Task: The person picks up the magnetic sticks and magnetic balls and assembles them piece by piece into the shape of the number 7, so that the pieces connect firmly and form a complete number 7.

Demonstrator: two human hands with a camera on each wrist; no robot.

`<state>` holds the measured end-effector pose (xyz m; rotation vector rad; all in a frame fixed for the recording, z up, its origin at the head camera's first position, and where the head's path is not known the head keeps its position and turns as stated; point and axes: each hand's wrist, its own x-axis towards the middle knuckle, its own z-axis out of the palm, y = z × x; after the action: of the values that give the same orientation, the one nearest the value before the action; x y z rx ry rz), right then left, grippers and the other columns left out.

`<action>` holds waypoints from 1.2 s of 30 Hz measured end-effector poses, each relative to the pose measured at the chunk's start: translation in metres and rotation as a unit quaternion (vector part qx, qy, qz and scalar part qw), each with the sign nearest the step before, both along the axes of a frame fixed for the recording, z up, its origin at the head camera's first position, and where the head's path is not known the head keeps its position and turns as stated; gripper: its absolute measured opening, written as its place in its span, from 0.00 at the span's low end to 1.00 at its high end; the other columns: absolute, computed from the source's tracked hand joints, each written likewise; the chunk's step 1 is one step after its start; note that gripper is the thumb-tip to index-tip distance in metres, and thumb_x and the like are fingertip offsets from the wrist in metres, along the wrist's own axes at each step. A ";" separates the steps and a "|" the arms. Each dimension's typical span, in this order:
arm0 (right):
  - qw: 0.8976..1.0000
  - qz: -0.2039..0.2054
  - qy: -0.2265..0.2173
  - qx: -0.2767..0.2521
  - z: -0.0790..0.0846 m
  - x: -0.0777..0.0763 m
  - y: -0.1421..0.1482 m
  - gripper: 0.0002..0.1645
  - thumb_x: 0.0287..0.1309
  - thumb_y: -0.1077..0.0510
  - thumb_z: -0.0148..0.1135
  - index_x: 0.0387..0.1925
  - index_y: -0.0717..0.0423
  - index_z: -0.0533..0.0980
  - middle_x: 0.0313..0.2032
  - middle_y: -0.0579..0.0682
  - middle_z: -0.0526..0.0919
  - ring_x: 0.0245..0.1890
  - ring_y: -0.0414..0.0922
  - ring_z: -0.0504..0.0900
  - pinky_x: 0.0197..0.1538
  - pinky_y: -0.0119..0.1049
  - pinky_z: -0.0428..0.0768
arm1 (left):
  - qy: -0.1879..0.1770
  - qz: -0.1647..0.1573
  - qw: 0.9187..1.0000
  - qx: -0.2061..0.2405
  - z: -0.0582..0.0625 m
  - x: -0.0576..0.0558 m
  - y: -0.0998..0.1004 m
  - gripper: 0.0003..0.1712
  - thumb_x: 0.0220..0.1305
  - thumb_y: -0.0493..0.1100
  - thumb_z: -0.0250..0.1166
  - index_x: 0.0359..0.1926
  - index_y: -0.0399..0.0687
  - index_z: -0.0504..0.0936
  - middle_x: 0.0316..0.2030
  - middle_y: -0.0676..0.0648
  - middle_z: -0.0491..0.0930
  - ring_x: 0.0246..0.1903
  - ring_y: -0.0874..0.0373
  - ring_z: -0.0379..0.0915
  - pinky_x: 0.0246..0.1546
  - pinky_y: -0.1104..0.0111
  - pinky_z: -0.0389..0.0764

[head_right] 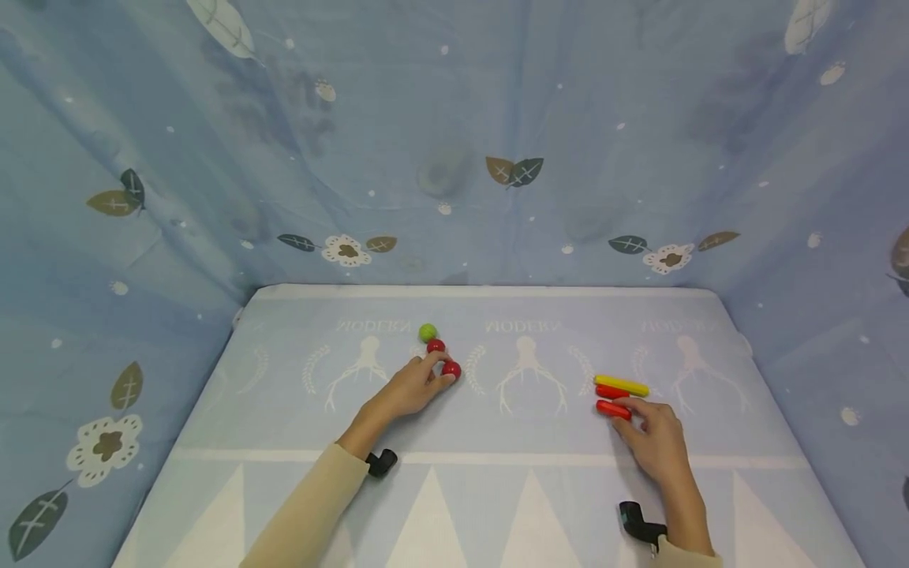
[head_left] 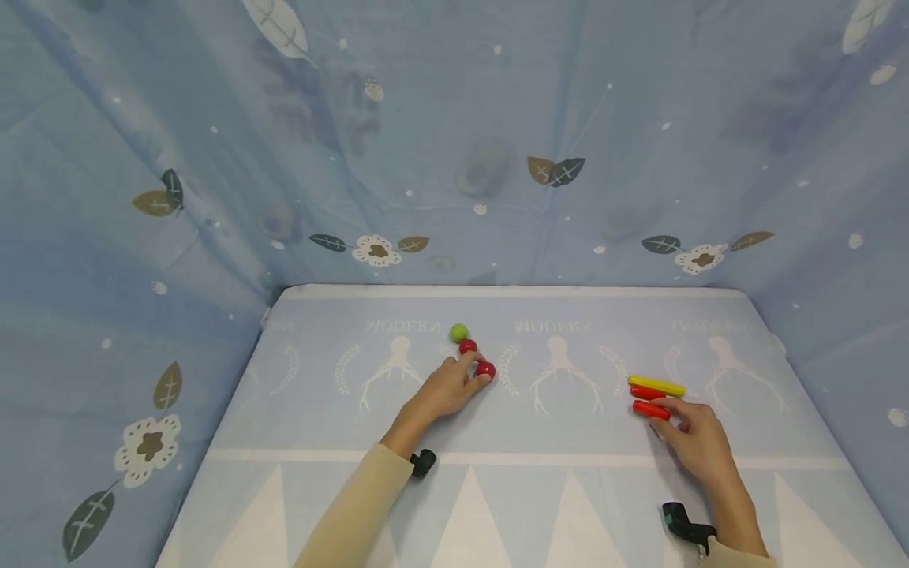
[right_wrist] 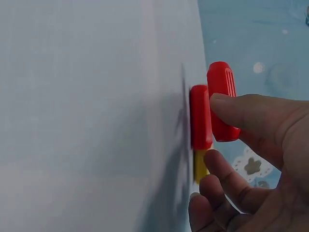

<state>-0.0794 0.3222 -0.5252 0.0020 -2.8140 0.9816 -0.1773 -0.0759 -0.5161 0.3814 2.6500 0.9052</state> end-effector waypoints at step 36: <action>0.984 0.140 -0.033 -0.105 0.009 -0.058 -0.120 0.15 0.61 0.63 0.70 0.49 0.51 0.84 0.44 0.51 0.81 0.40 0.49 0.73 0.42 0.44 0.73 | 0.015 0.097 0.994 0.040 0.002 0.040 -0.100 0.22 0.68 0.52 0.67 0.60 0.56 0.77 0.34 0.49 0.72 0.34 0.55 0.66 0.35 0.61 0.70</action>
<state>-0.1370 0.2023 -0.5165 0.3541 -2.8056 1.3594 -0.1373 -0.1759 -0.5145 0.1593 2.7189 1.0755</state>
